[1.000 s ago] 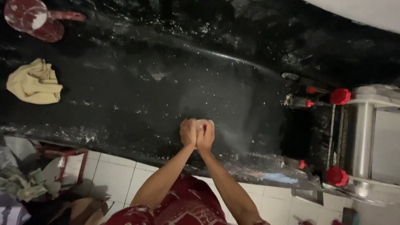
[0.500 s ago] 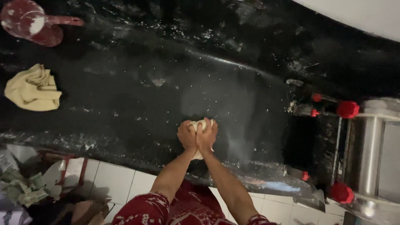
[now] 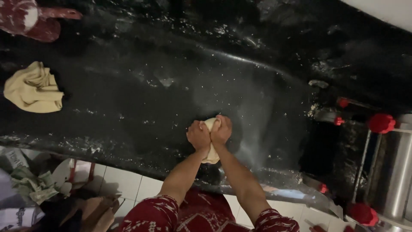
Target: Manually kneading a small piece of dough on a floured surface in a bakery
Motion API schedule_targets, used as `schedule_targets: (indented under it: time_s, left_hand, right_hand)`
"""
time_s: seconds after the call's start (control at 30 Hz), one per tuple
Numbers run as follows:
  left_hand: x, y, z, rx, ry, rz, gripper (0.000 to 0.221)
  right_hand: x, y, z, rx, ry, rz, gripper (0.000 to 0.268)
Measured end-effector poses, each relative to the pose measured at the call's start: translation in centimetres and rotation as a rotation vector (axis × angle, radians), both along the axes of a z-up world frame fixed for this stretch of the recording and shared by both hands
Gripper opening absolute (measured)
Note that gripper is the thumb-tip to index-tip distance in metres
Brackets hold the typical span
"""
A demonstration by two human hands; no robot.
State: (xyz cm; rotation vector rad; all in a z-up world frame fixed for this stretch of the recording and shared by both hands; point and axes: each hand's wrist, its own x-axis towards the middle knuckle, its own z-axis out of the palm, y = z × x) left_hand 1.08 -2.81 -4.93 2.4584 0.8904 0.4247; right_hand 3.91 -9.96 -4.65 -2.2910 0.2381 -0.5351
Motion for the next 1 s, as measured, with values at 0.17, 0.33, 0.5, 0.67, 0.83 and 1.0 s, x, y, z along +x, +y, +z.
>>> schedule_targets:
  time_s: [0.17, 0.33, 0.5, 0.67, 0.83, 1.0]
  left_hand:
    - [-0.6, 1.5, 4.8, -0.254, 0.022, -0.104, 0.037]
    - [-6.2, 6.1, 14.2, -0.502, 0.057, -0.663, 0.069]
    - [-12.5, 6.1, 7.3, -0.177, 0.029, -0.977, 0.086]
    - [-9.3, 5.3, 5.1, -0.111, -0.135, -1.070, 0.068]
    - [-5.0, 3.6, 4.0, 0.046, -0.079, -0.925, 0.039]
    - [2.0, 3.5, 5.9, -0.060, 0.065, -0.428, 0.042]
  right_hand:
    - [-0.2, 0.3, 1.9, 0.034, 0.056, -0.039, 0.018]
    - [0.1, 0.7, 2.9, 0.045, 0.140, -0.138, 0.019]
    - [-0.5, -0.1, 5.6, 0.092, 0.457, 0.036, 0.035]
    - [0.1, -3.2, 2.7, 0.072, 0.561, 0.281, 0.049]
    - [0.8, -4.1, 2.8, 0.235, 0.801, 0.379, 0.057]
    - [0.4, -2.6, 8.3, 0.327, 0.860, 0.287, 0.067]
